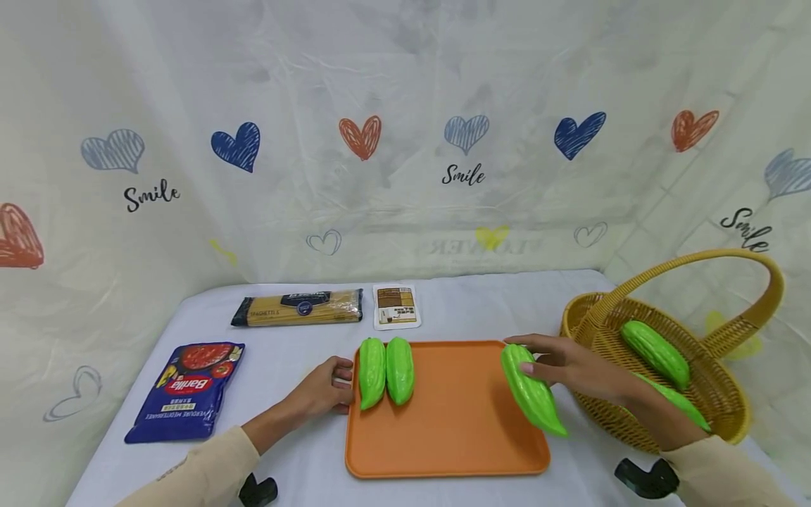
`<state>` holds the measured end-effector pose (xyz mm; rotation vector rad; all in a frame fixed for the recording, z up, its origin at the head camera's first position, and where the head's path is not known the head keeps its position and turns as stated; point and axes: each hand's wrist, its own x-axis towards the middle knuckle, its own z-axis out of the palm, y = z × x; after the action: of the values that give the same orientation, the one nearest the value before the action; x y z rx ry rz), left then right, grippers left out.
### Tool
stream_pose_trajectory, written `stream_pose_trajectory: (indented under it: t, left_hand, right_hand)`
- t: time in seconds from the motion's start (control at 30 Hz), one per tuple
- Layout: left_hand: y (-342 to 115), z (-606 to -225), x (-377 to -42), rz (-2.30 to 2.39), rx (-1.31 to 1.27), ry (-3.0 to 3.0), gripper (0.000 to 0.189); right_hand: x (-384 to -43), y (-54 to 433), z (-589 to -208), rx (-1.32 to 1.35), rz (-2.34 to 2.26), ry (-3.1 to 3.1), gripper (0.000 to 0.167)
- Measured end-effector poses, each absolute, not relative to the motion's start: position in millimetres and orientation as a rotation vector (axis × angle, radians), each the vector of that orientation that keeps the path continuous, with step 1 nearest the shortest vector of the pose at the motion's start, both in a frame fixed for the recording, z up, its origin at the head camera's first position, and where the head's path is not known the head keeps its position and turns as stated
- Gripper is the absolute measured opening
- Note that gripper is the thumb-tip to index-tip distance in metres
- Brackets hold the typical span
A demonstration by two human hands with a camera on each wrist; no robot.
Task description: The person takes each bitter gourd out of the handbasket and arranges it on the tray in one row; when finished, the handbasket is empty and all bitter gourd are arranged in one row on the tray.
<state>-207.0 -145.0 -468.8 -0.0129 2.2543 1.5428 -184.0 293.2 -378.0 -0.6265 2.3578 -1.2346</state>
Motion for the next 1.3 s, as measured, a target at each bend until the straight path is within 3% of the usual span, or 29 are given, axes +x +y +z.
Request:
stream_pose_trajectory:
  t: [0.87,1.3]
  left_hand:
    - [-145.1,-469.5,-207.1,1.521,-0.034,2.267,0.067]
    - [-145.1,-469.0,-207.3,1.513,-0.023,2.276,0.066]
  right_hand:
    - [-197.3,246.8,-408.0,-0.53,-1.426,2.058,0.049]
    - [-204.7,228.9,-414.6,-0.531,-1.429,1.981,0.058]
